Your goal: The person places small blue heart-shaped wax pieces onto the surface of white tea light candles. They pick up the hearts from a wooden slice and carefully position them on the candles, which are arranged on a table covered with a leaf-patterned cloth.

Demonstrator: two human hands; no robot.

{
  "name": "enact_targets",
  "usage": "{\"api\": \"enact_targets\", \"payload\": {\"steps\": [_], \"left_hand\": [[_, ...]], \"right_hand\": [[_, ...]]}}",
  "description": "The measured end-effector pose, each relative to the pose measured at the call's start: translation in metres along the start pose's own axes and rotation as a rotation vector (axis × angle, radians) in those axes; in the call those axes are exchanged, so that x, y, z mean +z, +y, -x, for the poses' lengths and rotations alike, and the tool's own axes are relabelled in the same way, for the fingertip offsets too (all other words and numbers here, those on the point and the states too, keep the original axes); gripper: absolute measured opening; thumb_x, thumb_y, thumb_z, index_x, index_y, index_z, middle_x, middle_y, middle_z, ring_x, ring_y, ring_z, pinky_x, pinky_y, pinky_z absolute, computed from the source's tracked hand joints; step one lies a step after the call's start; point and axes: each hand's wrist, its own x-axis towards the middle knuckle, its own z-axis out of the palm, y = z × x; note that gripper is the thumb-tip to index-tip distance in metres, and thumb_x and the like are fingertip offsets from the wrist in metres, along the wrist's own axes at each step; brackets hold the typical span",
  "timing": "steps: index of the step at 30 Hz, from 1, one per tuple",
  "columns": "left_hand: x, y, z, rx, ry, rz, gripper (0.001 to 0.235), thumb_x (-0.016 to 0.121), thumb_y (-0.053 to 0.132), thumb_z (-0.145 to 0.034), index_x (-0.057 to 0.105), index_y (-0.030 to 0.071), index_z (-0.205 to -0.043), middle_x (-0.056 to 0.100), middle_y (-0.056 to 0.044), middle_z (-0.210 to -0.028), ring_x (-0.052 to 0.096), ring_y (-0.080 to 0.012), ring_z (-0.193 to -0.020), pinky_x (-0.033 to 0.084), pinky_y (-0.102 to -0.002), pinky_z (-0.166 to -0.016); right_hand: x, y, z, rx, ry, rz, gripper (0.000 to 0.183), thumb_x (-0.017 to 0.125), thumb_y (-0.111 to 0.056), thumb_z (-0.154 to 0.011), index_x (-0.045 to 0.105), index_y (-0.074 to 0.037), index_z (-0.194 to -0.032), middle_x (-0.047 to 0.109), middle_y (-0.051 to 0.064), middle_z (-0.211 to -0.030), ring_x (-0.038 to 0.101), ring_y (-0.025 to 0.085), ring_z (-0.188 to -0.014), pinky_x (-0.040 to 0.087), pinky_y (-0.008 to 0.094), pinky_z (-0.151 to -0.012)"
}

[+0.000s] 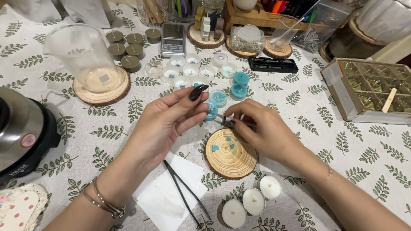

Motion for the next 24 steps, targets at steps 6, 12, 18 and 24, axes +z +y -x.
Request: {"api": "enact_targets", "payload": {"steps": [6, 12, 18, 24], "left_hand": [[-0.001, 0.001, 0.0, 0.01, -0.029, 0.017, 0.035, 0.063, 0.016, -0.096, 0.066, -0.003, -0.125, 0.075, -0.011, -0.115, 0.072, -0.0165, -0.102, 0.06, -0.031, -0.095], [0.0, 0.0, 0.0, -0.013, -0.023, 0.017, 0.036, 0.063, 0.016, -0.095, 0.066, -0.004, -0.124, 0.075, -0.012, -0.114, 0.073, -0.017, -0.101, 0.062, -0.03, -0.093], [0.0, 0.002, 0.0, -0.023, -0.007, 0.007, 0.036, 0.063, 0.016, -0.095, 0.065, -0.003, -0.124, 0.075, -0.011, -0.114, 0.073, -0.0163, -0.101, 0.061, -0.029, -0.093], [0.001, 0.002, 0.0, -0.028, -0.006, -0.019, 0.036, 0.063, 0.016, -0.095, 0.065, -0.003, -0.125, 0.075, -0.012, -0.114, 0.073, -0.0162, -0.1, 0.062, -0.029, -0.093]], "right_hand": [[0.007, -0.006, -0.004, -0.022, 0.074, 0.076, 0.021, 0.067, -0.009, -0.088, 0.073, -0.005, -0.108, 0.074, 0.01, -0.101, 0.076, 0.024, -0.084, 0.06, 0.035, -0.075], [0.01, -0.005, -0.003, -0.066, 0.066, 0.111, 0.021, 0.068, -0.007, -0.086, 0.074, -0.004, -0.107, 0.074, 0.012, -0.096, 0.074, 0.026, -0.083, 0.059, 0.037, -0.074], [0.003, -0.001, 0.001, 0.017, 0.034, 0.099, 0.022, 0.068, -0.008, -0.087, 0.076, -0.007, -0.107, 0.076, 0.009, -0.098, 0.076, 0.023, -0.082, 0.061, 0.035, -0.076], [-0.006, 0.001, 0.005, 0.1, 0.025, 0.093, 0.022, 0.066, -0.01, -0.088, 0.076, -0.008, -0.107, 0.077, 0.007, -0.102, 0.076, 0.02, -0.084, 0.06, 0.034, -0.077]]}}
